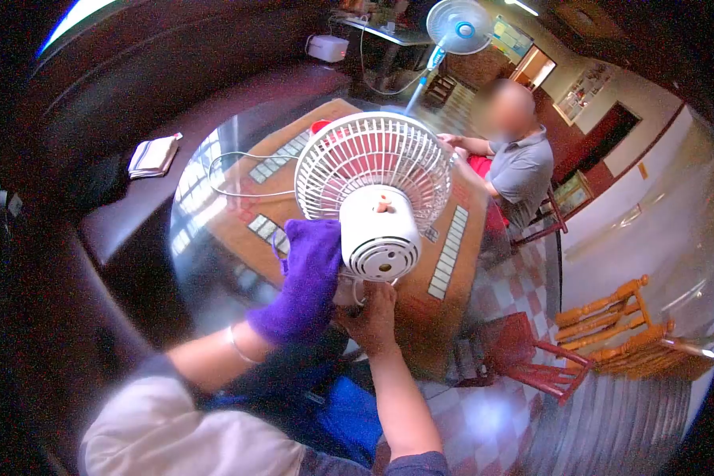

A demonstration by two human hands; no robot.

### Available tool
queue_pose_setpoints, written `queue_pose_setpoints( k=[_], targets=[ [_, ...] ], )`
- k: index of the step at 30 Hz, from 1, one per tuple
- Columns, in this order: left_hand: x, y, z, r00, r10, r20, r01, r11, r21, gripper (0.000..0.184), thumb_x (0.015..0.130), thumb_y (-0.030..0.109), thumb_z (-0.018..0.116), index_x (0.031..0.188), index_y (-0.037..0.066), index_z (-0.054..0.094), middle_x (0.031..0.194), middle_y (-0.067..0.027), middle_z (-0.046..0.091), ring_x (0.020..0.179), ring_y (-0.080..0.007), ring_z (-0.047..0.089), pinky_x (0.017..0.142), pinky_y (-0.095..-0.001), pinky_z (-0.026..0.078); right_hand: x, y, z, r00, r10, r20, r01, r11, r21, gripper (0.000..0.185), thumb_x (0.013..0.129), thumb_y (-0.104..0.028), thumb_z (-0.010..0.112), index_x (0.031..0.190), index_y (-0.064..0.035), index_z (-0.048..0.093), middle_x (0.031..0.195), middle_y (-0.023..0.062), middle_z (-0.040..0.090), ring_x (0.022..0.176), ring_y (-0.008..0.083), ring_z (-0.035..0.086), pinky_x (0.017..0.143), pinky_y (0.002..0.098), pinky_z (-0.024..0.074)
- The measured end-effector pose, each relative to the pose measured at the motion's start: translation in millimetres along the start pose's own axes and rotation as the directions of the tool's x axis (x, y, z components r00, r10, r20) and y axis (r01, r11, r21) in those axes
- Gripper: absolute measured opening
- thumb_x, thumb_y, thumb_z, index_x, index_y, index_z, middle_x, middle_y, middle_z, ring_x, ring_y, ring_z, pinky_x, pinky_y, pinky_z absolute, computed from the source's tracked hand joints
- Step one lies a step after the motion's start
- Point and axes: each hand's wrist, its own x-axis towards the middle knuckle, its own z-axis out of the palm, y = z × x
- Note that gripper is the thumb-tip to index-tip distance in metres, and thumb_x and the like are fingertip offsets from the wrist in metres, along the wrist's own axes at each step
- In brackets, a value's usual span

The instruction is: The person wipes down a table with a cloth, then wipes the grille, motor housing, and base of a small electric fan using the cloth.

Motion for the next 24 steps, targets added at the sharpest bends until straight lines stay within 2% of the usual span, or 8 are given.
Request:
queue_pose_setpoints(
  k=[2,8,11,14,17,20,21,24],
  targets=[
    [-4.5,-13.2,8.5,0.999,-0.01,0.051,0.013,0.999,-0.052,0.021,0.084,0.011,0.056,0.101,0.001,0.064,0.095,-0.0203,0.061,0.094,-0.0367,0.056,0.087,-0.0433,0.04,-0.7,-0.2,-0.9,0.999,0.024,0.024,-0.022,0.997,-0.07,0.085,0.058,-0.026,0.087,0.131,-0.0061,0.048,0.12,0.0176,0.054,0.118,0.0393,0.048,0.101,0.0505,0.0356],
    [-2.7,0.5,-1.2,0.997,0.062,0.054,-0.072,0.977,0.203,0.015,0.07,0.004,0.057,0.084,0.0,0.06,0.081,-0.0208,0.057,0.081,-0.0377,0.055,0.079,-0.0451,0.042,0.2,-5.7,-1.3,0.995,0.099,0.025,-0.098,0.994,-0.051,0.087,0.06,-0.03,0.087,0.132,-0.0047,0.046,0.125,0.0202,0.052,0.12,0.0421,0.046,0.105,0.0516,0.0338],
    [-17.1,-23.0,14.9,0.993,0.119,-0.013,-0.114,0.975,0.19,0.006,0.074,0.006,0.059,0.08,0.005,0.057,0.076,-0.0182,0.057,0.076,-0.0376,0.056,0.072,-0.0455,0.041,-2.3,2.6,4.4,0.998,0.057,0.0,-0.057,0.998,-0.031,0.088,0.061,-0.032,0.087,0.133,-0.0044,0.046,0.128,0.0212,0.051,0.12,0.0432,0.045,0.106,0.0524,0.033],
    [-26.9,-36.6,18.1,0.99,-0.006,0.144,-0.037,0.953,0.299,0.005,0.074,0.007,0.059,0.079,0.007,0.058,0.075,-0.016,0.057,0.076,-0.0359,0.057,0.072,-0.0447,0.041,-3.0,0.2,4.6,0.999,0.021,-0.033,-0.024,0.997,-0.07,0.087,0.061,-0.032,0.086,0.134,-0.0054,0.046,0.128,0.0207,0.051,0.12,0.0431,0.046,0.105,0.052,0.0334],
    [-26.5,-34.0,10.9,0.998,0.034,0.054,-0.039,0.994,0.105,0.006,0.076,0.01,0.062,0.081,0.008,0.058,0.077,-0.0138,0.059,0.077,-0.035,0.058,0.071,-0.0441,0.041,-2.3,-0.5,3.8,0.999,-0.024,-0.024,0.022,0.998,-0.055,0.087,0.062,-0.032,0.086,0.134,-0.0063,0.044,0.128,0.0198,0.052,0.12,0.0429,0.046,0.104,0.0515,0.034],
    [-28.0,-29.3,-1.3,0.993,-0.041,0.112,0.032,0.997,0.076,0.012,0.076,0.013,0.063,0.087,0.009,0.062,0.082,-0.011,0.062,0.078,-0.0342,0.058,0.068,-0.0433,0.041,-2.1,-1.9,2.5,1.0,0.0,-0.021,-0.001,0.998,-0.056,0.089,0.063,-0.032,0.086,0.136,-0.0072,0.042,0.129,0.0191,0.051,0.12,0.0425,0.046,0.104,0.0509,0.0343],
    [-35.7,-37.2,1.0,0.999,0.005,0.039,-0.005,1.0,-0.001,0.022,0.075,0.018,0.066,0.095,0.008,0.064,0.091,-0.0108,0.065,0.084,-0.0339,0.06,0.072,-0.0432,0.045,0.2,-5.9,-0.1,1.0,0.008,-0.004,-0.008,1.0,-0.023,0.09,0.064,-0.032,0.085,0.138,-0.0071,0.04,0.13,0.0191,0.051,0.12,0.0421,0.046,0.104,0.051,0.0341],
    [-37.0,-47.9,-5.7,0.995,0.061,0.082,-0.061,0.998,-0.006,0.031,0.073,0.021,0.068,0.101,0.008,0.066,0.099,-0.0122,0.066,0.094,-0.0344,0.061,0.082,-0.0427,0.048,-5.4,5.0,7.9,0.996,-0.068,-0.063,0.06,0.99,-0.132,0.099,0.063,-0.033,0.086,0.142,-0.0045,0.034,0.13,0.0243,0.049,0.119,0.0443,0.047,0.102,0.0504,0.038]
  ],
)
